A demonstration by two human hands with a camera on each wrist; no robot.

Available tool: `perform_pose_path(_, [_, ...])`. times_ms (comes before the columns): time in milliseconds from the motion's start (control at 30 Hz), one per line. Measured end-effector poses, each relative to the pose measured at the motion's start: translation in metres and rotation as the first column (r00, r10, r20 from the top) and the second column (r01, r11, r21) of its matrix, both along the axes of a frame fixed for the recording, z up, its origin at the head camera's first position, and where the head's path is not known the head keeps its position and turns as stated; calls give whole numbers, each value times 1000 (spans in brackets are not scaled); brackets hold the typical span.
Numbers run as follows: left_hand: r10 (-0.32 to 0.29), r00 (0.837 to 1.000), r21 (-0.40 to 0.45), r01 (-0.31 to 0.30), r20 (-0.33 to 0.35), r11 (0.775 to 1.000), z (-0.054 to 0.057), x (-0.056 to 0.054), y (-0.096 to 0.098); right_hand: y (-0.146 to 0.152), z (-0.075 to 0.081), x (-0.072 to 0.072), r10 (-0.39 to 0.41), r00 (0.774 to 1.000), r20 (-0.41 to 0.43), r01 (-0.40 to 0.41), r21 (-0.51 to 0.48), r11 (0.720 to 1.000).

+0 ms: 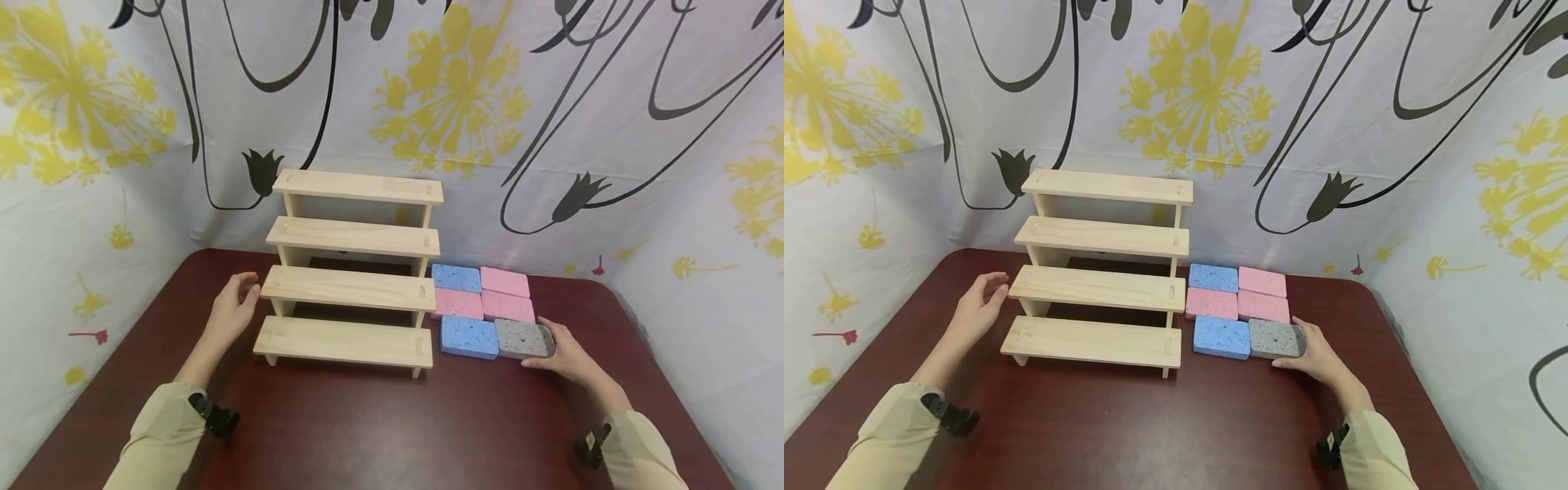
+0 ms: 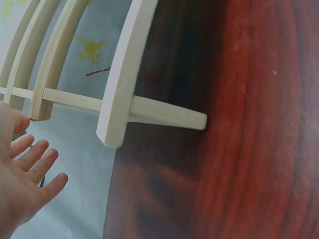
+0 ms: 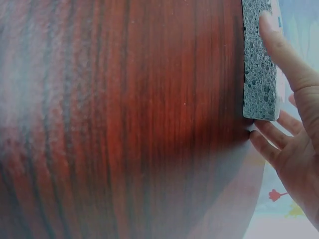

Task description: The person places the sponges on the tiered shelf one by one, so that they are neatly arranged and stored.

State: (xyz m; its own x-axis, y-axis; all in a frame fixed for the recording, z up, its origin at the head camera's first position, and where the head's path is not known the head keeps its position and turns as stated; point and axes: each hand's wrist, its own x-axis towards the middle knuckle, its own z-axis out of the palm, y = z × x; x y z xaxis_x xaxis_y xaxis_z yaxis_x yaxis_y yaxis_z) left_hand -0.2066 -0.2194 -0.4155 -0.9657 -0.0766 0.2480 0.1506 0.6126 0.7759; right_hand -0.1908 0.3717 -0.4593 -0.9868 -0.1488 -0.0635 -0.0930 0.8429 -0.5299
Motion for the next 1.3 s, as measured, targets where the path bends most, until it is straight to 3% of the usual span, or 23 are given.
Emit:
perform_pose_path(100, [-26,999,10,25,34,1000,2,-5,1,-1,1,0,-17,1000,11,17,5,1000])
perform_pose_path(200, [-60,992,-5,61,111,998,5,-9,1,-2,3,1,-36,999,30,36,6,999])
perform_pose_path(367, [-127,957,16,127,262,992,12,-13,0,-2,3,3,-43,998,36,43,8,999])
perform_pose_path(467, [-175,937,81,158,303,984,14,-14,2,-2,3,4,-37,999,26,36,16,999])
perform_pose_path(533, [-194,931,117,165,310,979,15,-13,3,-2,3,5,-33,999,24,32,21,999])
perform_pose_path(933, [-231,932,263,158,279,952,13,-14,6,3,10,7,-33,999,25,31,57,998])
perform_pose_path(1300, [-303,912,378,187,276,907,11,-15,3,5,16,7,-37,999,9,36,70,997])
